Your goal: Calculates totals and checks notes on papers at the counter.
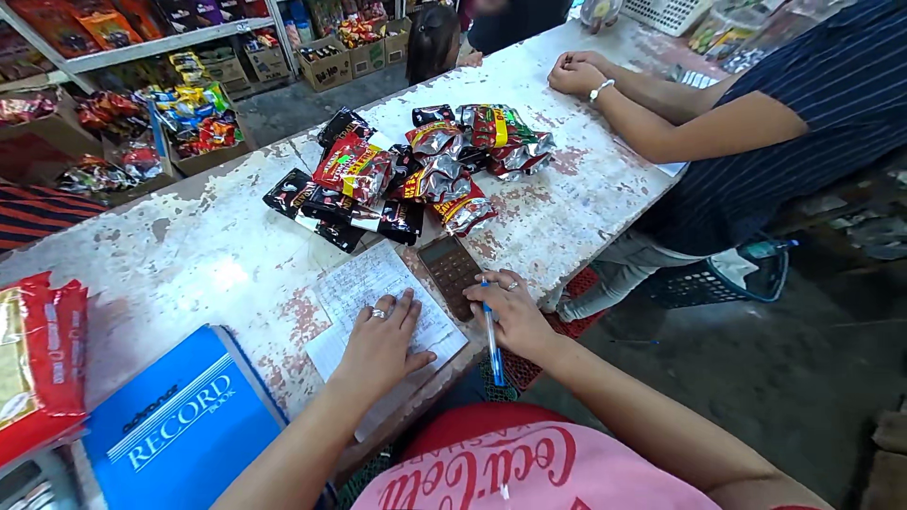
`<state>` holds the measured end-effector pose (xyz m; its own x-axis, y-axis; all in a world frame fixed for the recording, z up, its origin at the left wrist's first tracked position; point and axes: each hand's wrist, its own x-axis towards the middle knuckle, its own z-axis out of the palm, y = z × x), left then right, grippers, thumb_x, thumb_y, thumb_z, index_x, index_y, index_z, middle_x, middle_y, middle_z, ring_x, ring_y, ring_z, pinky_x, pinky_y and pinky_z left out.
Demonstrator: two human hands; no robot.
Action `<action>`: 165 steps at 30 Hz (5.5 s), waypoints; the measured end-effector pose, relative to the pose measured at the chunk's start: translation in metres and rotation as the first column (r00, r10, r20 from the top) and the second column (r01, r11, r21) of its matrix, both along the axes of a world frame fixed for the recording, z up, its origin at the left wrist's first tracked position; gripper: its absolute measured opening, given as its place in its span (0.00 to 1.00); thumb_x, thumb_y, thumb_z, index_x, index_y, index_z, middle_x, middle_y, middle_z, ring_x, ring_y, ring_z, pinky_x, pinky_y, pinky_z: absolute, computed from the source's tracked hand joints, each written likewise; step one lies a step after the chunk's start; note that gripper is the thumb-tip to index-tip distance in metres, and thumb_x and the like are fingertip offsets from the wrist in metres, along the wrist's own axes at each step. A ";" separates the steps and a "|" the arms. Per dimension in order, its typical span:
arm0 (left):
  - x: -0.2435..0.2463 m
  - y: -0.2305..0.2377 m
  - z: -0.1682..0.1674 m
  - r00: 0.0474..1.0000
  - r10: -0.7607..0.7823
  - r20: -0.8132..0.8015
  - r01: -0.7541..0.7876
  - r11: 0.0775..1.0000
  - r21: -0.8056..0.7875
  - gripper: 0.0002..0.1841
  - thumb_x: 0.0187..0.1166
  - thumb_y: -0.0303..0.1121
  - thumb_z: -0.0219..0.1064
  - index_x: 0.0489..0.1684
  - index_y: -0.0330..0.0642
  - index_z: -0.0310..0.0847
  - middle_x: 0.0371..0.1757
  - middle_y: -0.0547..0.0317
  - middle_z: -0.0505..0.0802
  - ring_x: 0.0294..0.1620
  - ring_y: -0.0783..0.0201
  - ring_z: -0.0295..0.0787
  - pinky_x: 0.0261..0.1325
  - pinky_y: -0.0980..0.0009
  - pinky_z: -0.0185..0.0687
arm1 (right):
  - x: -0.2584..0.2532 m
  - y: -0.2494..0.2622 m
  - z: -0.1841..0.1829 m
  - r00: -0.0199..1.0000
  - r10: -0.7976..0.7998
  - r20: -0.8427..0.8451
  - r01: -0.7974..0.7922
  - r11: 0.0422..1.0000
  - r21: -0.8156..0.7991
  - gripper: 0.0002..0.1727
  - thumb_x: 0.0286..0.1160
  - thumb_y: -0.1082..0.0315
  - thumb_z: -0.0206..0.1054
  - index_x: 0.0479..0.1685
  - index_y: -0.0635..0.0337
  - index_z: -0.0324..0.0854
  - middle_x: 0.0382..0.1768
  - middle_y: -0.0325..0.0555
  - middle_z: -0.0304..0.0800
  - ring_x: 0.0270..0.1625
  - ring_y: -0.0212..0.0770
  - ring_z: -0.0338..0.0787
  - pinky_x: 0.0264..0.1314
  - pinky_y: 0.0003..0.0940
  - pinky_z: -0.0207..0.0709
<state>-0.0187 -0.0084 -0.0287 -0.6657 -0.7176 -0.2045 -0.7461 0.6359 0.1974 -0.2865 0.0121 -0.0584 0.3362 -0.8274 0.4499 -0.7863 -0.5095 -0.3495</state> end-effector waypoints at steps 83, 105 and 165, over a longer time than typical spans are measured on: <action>0.002 0.000 -0.001 0.999 -0.049 -0.015 0.050 0.998 0.044 0.44 0.80 0.71 0.50 0.90 0.49 0.62 0.93 0.56 0.64 0.92 0.40 0.56 0.84 0.40 0.61 | 0.012 -0.023 -0.001 1.000 -0.006 0.015 0.005 0.995 0.099 0.18 0.79 0.58 0.62 0.60 0.56 0.86 0.59 0.44 0.94 0.77 0.58 0.80 0.84 0.72 0.55; 0.001 0.001 0.001 0.998 -0.062 0.003 0.062 0.994 0.087 0.48 0.77 0.75 0.49 0.91 0.48 0.61 0.94 0.55 0.62 0.93 0.34 0.49 0.85 0.33 0.54 | 0.012 0.006 0.000 0.998 0.055 0.025 -0.057 0.995 0.077 0.14 0.80 0.58 0.60 0.53 0.51 0.86 0.54 0.41 0.95 0.73 0.53 0.84 0.82 0.66 0.61; 0.003 0.004 0.001 0.986 -0.138 -0.095 0.137 0.990 -0.020 0.41 0.79 0.68 0.55 0.77 0.40 0.77 0.83 0.48 0.79 0.83 0.41 0.73 0.74 0.44 0.76 | -0.024 0.008 0.000 0.996 -0.069 -0.050 0.068 0.998 -0.011 0.14 0.78 0.63 0.58 0.49 0.56 0.87 0.50 0.45 0.97 0.60 0.51 0.93 0.75 0.65 0.70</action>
<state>-0.0160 -0.0048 -0.0275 -0.7742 -0.6204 -0.1258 -0.6296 0.7340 0.2548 -0.3101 0.0196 -0.0579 0.3013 -0.8452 0.4414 -0.8358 -0.4569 -0.3044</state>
